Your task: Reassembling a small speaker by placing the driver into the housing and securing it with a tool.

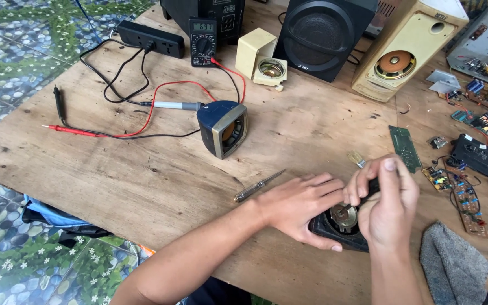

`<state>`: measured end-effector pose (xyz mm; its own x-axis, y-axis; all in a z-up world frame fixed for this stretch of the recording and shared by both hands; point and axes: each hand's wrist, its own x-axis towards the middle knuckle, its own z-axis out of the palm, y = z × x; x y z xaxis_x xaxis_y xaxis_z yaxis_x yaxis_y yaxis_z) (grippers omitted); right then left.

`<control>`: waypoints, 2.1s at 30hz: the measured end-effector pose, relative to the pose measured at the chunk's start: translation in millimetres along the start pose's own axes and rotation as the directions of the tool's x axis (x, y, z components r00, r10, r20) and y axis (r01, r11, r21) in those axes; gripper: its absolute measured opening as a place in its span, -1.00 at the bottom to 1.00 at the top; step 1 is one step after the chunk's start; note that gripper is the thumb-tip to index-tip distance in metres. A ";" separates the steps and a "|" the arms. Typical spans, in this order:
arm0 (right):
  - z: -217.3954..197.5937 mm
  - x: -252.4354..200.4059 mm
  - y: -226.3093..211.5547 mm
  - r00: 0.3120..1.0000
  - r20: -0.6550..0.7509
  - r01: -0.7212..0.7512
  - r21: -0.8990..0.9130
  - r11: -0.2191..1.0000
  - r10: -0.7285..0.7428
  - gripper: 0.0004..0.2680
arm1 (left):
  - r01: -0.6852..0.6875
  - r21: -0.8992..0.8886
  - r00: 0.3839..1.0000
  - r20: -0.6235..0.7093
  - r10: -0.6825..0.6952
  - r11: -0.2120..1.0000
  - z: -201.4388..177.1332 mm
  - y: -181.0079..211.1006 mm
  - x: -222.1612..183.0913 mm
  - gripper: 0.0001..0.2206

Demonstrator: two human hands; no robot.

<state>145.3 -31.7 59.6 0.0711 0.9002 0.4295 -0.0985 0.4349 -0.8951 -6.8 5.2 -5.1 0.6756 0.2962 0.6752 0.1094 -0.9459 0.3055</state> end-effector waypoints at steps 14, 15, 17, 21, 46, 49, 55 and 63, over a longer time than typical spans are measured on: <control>-24.3 20.1 4.4 0.934 0.159 0.351 -0.569 0.743 -0.320 -0.78 | 0.005 -0.038 0.998 -0.056 -0.008 0.999 -12.9 0.9 3.2 -0.36; -26.9 22.0 2.9 0.912 0.173 0.395 -0.616 0.682 -0.372 -0.77 | 0.013 -0.010 0.999 -0.052 -0.014 1.000 -21.4 4.1 4.1 -0.38; -38.6 17.3 6.5 0.916 0.167 0.385 -0.618 0.686 -0.364 -0.80 | 0.018 -0.039 0.999 -0.049 -0.020 0.999 -22.6 6.4 7.0 -0.38; -54.6 1.1 15.8 0.951 0.145 0.306 -0.588 0.749 -0.274 -0.92 | 0.043 -0.058 0.998 -0.048 -0.045 0.997 -20.9 5.7 5.5 -0.36; -49.2 -20.8 31.9 0.924 0.056 0.330 -0.619 0.713 -0.378 -0.79 | 0.042 -0.079 0.999 -0.009 -0.043 0.996 -18.5 6.3 2.9 -0.33; -47.7 -18.5 29.0 0.924 0.102 0.350 -0.610 0.710 -0.368 -0.81 | 0.039 -0.073 0.999 -0.016 -0.040 0.997 -18.6 6.1 3.2 -0.34; -46.4 -20.4 30.6 0.911 0.118 0.377 -0.626 0.683 -0.395 -0.84 | 0.035 -0.079 0.999 -0.030 -0.038 0.996 -16.6 5.6 2.1 -0.34; -47.1 -16.8 30.7 0.909 0.130 0.390 -0.605 0.694 -0.397 -0.83 | 0.030 -0.089 0.999 -0.039 -0.033 0.996 -14.0 3.7 1.0 -0.31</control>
<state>187.8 -34.5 19.2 -0.0252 0.6479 0.7613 0.5600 0.6400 -0.5261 -15.9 3.8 6.1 0.6425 0.3324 0.6905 0.0643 -0.9212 0.3836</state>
